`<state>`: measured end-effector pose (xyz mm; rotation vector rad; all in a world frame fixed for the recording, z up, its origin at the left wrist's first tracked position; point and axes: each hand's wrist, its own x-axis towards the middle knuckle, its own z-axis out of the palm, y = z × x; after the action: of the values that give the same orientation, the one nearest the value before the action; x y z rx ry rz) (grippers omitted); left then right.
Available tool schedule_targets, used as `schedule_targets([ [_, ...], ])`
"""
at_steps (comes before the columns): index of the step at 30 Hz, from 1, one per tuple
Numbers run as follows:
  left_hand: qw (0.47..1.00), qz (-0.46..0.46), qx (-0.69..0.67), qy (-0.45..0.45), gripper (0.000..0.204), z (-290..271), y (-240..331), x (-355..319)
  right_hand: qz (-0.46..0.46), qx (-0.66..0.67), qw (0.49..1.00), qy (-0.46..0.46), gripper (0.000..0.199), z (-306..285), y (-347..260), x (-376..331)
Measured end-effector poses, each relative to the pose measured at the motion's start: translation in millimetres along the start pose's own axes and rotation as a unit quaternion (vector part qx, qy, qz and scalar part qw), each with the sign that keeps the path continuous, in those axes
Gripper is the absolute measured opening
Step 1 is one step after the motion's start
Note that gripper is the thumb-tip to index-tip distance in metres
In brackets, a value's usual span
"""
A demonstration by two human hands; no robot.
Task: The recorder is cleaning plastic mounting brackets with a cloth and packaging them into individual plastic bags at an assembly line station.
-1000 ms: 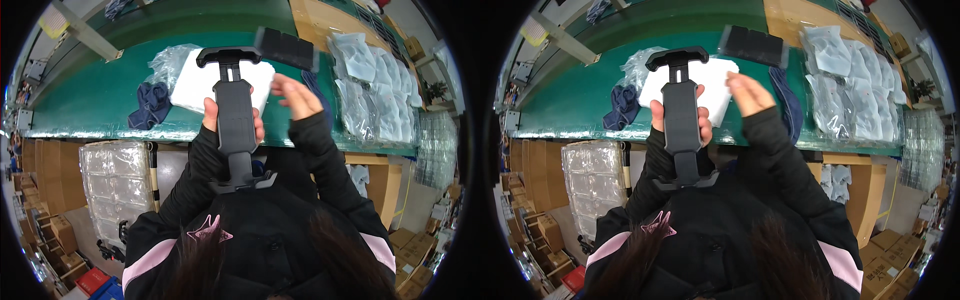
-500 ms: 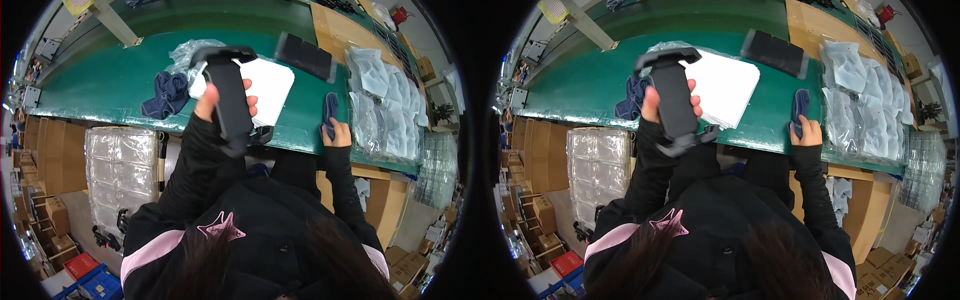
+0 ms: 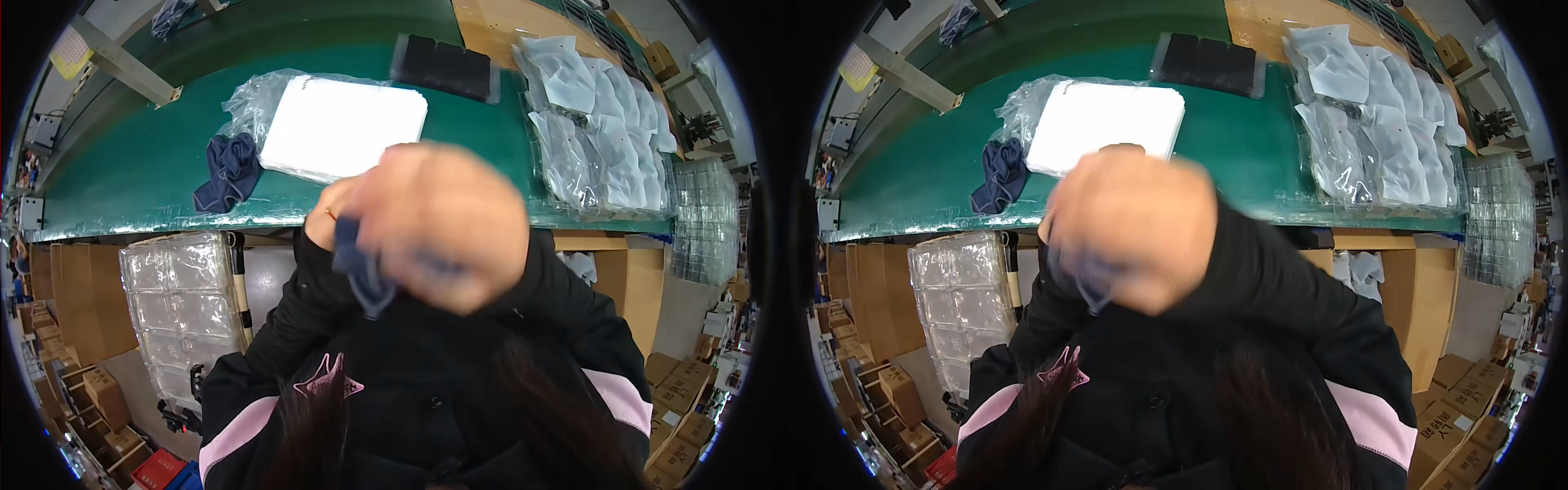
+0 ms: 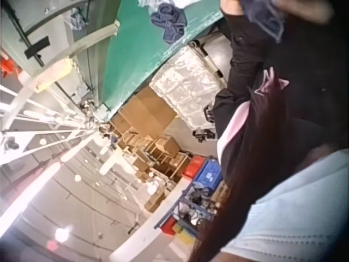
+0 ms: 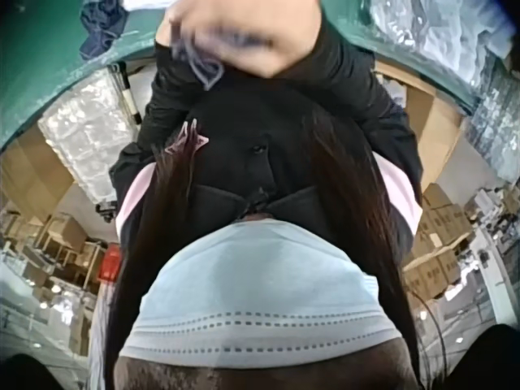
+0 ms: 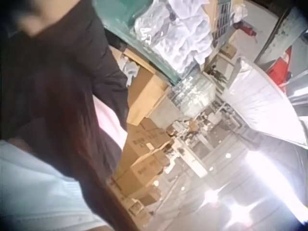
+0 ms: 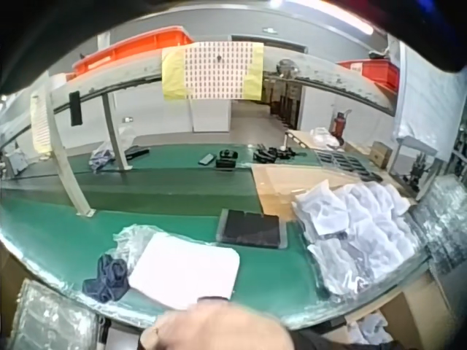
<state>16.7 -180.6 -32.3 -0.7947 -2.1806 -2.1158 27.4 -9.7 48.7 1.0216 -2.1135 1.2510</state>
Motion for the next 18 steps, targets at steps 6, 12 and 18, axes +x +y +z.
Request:
schedule_targets([
  [6,0.975,0.180,0.052,-0.123,0.048,-5,-9,9,0.257,0.041,0.959,0.115,0.011,-2,36,-21],
  [12,0.973,0.207,0.085,0.049,0.053,0,-8,21,0.477,0.061,0.822,0.304,0.030,-29,107,-93],
  [18,0.974,0.190,0.091,0.085,0.066,0,-11,22,0.432,0.119,0.778,0.440,0.036,-28,77,-102],
])
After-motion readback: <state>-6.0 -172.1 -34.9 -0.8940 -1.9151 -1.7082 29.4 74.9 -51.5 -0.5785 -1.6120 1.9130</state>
